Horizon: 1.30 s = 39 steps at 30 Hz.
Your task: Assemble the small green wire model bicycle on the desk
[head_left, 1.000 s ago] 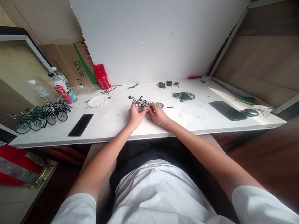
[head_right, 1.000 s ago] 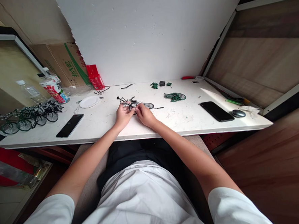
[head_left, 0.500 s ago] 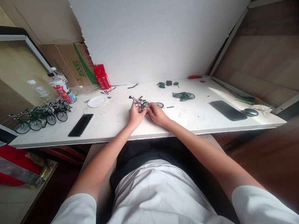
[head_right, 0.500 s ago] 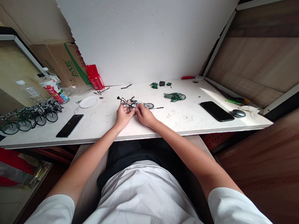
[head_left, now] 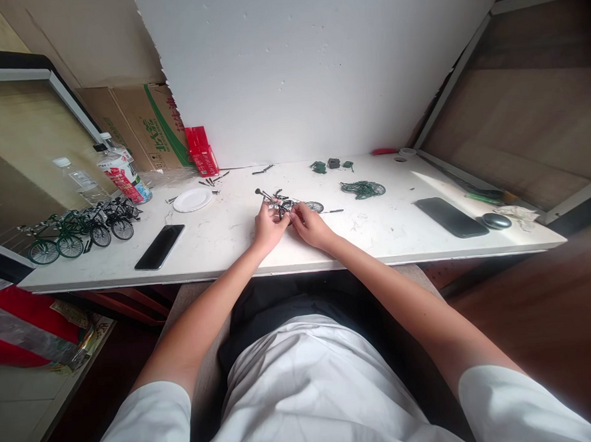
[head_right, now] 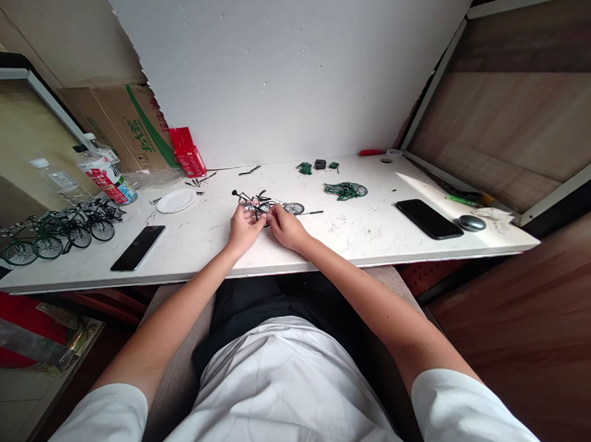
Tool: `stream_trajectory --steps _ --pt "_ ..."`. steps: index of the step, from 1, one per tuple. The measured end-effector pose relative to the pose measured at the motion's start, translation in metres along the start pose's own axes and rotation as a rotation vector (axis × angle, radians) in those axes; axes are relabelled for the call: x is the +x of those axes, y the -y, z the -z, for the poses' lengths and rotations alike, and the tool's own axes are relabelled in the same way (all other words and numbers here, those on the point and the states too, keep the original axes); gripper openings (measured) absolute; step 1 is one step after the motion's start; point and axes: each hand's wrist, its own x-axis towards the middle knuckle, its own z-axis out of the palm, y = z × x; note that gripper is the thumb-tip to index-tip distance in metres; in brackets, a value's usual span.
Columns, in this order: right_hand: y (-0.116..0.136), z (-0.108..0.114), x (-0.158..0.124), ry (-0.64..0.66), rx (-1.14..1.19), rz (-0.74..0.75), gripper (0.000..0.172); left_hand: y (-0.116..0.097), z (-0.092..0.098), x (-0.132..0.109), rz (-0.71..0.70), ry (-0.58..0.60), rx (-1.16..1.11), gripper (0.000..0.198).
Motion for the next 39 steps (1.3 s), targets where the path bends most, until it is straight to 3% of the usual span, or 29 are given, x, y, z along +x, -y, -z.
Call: stream_trajectory --steps 39 --pt "0.0012 0.0001 0.0010 -0.003 -0.039 0.013 0.020 0.0083 0.0012 0.0006 -0.027 0.024 0.096 0.045"
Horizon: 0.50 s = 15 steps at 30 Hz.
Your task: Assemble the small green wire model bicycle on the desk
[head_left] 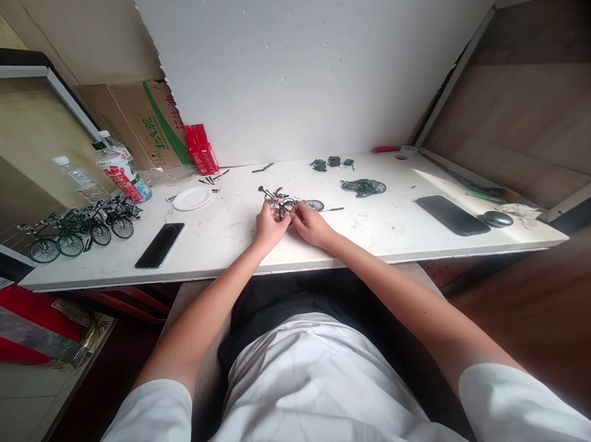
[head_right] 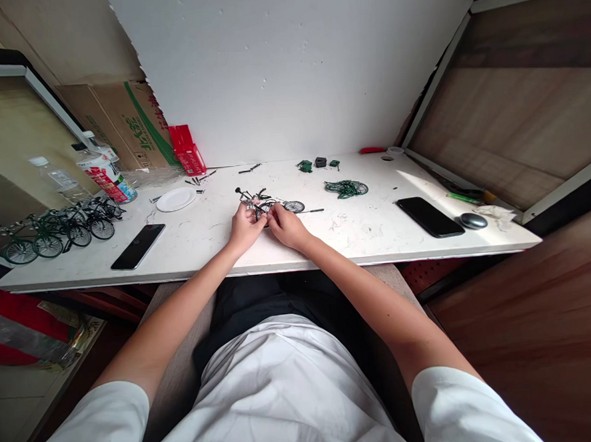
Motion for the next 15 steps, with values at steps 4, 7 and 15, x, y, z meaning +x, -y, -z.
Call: stream_trajectory --steps 4,7,15 --pt "0.0005 0.0000 -0.0001 0.011 0.003 -0.015 0.019 -0.0004 0.0003 -0.0002 -0.002 0.007 0.012 0.044" --pt "0.0008 0.0001 -0.0001 0.011 0.003 -0.016 0.018 0.0006 0.0001 0.0000 0.004 -0.001 0.025 0.044" --pt "0.0014 0.0006 -0.0002 0.012 0.000 -0.025 0.018 0.0023 0.0005 0.0004 0.015 0.011 0.018 0.046"
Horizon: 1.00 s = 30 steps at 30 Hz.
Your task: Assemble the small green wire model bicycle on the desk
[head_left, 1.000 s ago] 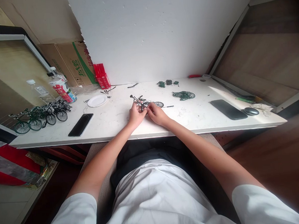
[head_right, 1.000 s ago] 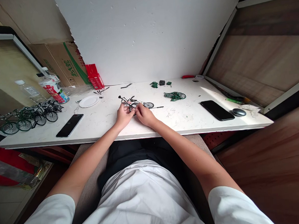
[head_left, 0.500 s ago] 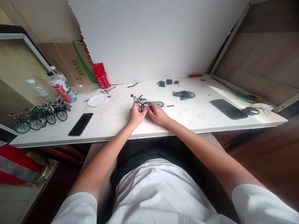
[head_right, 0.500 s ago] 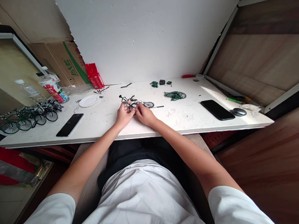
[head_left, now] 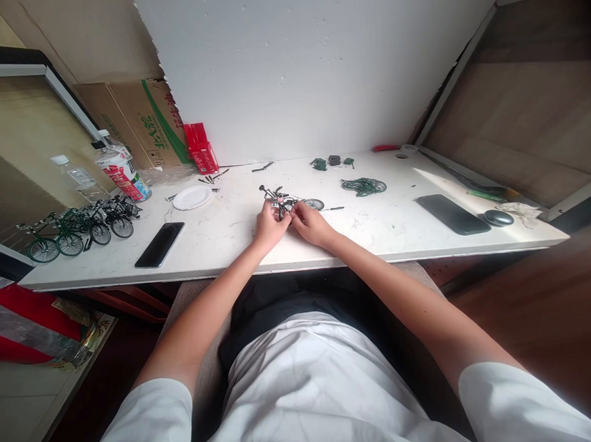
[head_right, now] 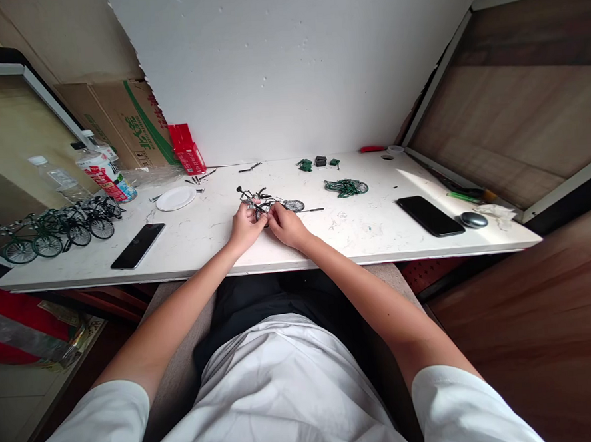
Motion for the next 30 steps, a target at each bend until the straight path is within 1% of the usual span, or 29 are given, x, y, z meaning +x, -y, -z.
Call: stream_trajectory --steps 7,14,30 --pt "0.0013 0.0005 0.0002 0.006 -0.007 -0.007 0.018 -0.0036 -0.0002 -0.0007 0.016 -0.011 0.043 0.042" --pt "-0.0002 -0.0003 0.0005 -0.005 -0.011 0.001 0.017 -0.0032 0.0002 -0.0006 0.002 0.006 0.036 0.047" --pt "0.0006 -0.0008 0.0009 0.003 -0.018 -0.009 0.016 -0.0043 0.0006 -0.0006 0.017 0.024 0.055 0.045"
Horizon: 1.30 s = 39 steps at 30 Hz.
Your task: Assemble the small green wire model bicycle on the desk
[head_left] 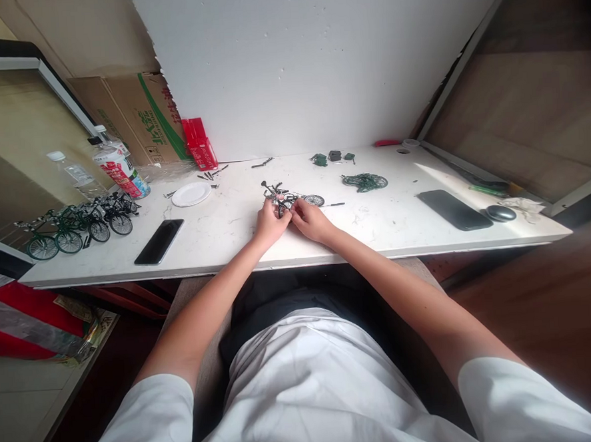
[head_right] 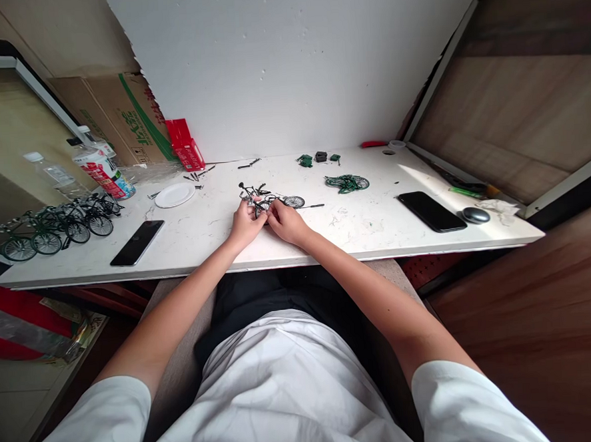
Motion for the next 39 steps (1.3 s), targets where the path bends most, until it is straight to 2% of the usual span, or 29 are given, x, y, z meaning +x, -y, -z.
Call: stream_trajectory --steps 22,39 --pt "0.000 0.000 0.000 0.009 -0.007 0.001 0.013 0.008 -0.001 0.003 0.002 0.005 -0.027 0.045" --pt "0.001 0.001 0.000 0.016 -0.006 -0.002 0.013 -0.003 0.001 0.000 0.022 0.023 0.072 0.046"
